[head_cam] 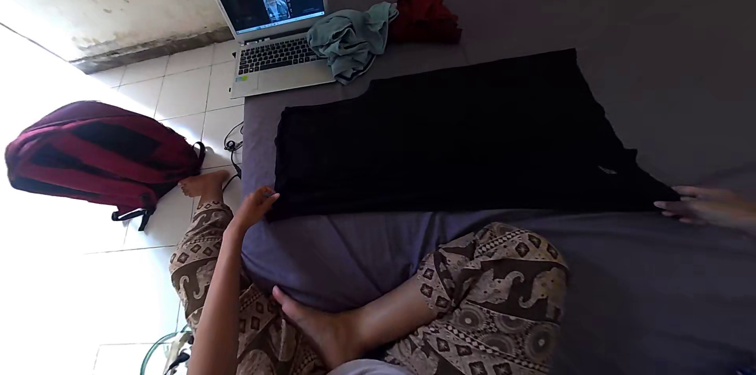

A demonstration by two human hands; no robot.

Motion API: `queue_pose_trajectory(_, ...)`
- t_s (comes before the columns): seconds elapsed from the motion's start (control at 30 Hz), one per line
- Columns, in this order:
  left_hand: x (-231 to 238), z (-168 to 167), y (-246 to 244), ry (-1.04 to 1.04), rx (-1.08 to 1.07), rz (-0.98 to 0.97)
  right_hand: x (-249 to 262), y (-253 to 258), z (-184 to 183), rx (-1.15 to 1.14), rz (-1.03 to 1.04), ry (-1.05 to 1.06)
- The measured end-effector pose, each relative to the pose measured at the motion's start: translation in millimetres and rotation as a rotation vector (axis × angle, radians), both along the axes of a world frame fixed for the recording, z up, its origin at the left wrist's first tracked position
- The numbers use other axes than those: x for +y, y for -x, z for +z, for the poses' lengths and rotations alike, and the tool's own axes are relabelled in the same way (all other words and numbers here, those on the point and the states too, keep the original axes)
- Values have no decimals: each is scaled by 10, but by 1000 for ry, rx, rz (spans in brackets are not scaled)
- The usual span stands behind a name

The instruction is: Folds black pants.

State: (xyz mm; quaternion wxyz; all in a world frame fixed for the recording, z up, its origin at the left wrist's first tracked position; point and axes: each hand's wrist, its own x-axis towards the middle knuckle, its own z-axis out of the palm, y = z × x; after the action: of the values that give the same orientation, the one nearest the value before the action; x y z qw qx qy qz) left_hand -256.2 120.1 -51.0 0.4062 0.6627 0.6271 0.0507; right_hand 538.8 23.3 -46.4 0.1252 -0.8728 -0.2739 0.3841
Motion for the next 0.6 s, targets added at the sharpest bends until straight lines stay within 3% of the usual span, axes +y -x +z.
queue_pose_trajectory(0.1, -63, 9, -183, -61, 104, 64, 8, 16, -6, -84, 104, -42)
queue_pose_trajectory(0.23, -121, 1, -558, -182, 234, 174, 65, 144, 18, -116, 72, -127)
queue_pose_trajectory(0.37, -114, -265, -735, -721, 217, 334, 117, 286, 19, -215, 37, -145)
queue_pose_trajectory(0.5, -25, -317, -617, -518, 303, 202, 142, 408, 104, -170, -41, -122)
queue_pose_trajectory(0.6, -3, -455, -500, -557, 272, 197, 182, 455, 160, -148, -40, -106)
